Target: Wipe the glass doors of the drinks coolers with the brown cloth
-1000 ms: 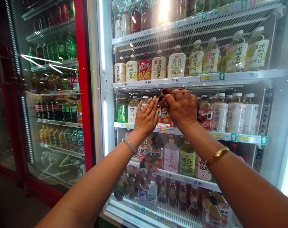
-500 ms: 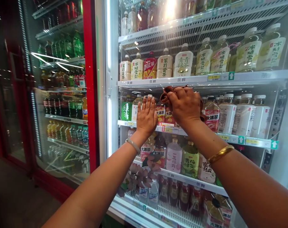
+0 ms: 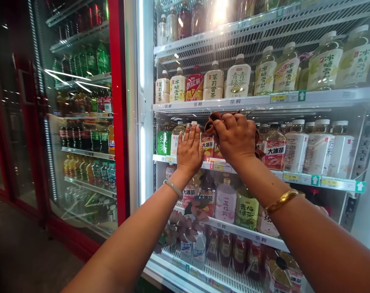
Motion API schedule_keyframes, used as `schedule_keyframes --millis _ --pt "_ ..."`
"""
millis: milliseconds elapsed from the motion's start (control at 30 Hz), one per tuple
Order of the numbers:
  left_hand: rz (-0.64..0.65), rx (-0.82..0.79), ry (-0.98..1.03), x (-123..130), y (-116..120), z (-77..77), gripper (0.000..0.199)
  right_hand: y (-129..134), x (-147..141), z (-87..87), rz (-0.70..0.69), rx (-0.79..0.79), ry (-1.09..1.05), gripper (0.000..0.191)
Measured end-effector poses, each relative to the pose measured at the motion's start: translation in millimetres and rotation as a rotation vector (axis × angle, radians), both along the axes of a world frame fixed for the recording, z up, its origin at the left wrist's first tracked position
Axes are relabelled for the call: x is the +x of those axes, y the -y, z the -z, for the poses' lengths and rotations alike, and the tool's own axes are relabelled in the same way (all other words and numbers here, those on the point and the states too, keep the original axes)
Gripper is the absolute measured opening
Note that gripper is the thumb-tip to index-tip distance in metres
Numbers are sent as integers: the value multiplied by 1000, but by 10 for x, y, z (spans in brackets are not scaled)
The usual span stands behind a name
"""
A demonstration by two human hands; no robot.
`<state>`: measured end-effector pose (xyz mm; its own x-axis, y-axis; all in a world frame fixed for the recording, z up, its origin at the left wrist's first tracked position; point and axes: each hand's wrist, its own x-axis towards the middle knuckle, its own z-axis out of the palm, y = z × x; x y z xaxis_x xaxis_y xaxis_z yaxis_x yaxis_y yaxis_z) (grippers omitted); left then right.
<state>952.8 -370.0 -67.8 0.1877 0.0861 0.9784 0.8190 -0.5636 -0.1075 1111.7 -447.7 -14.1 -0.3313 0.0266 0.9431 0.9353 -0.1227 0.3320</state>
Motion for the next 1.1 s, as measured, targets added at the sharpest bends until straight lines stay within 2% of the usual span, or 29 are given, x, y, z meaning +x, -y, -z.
schedule_keyframes --millis 67,133,200,267,333,400,467,533,667,733,800,867,967,1033,1100 --pt "-19 -6 -2 -6 3 4 62 9 -11 162 21 30 0 32" --pt "-24 13 -4 -11 -12 15 63 17 -58 377 42 25 76 28" --pt "-15 42 -1 -12 -39 28 63 15 -108 498 44 -13 171 27" --pt "-6 59 11 -8 -59 35 62 6 -125 440 31 -78 262 29" --pt "-9 57 23 -3 -61 32 60 -1 -93 238 18 -123 270 29" --pt "-12 43 18 -1 -42 21 60 3 -25 16 6 -116 154 31" --pt "-13 29 9 0 -18 10 60 21 45 -95 -3 -75 -5 34" --pt "-13 26 9 0 -4 6 59 50 88 -43 -1 -54 -57 35" --pt "-11 57 15 9 -24 21 60 92 47 278 50 -48 65 30" --pt "-7 66 22 12 -43 29 60 81 -23 331 70 -33 114 28" --pt "-2 62 30 9 -53 31 61 51 -97 246 82 -42 151 28" --pt "7 51 23 2 -50 26 63 19 -151 67 84 -82 158 32" --pt "25 29 15 -6 -31 14 63 0 -169 -169 57 -141 50 37" --pt "38 23 27 -4 -24 11 62 16 -152 -182 30 -150 -23 38" --pt "45 24 37 -1 -31 17 61 44 -132 -44 17 -139 -32 36"
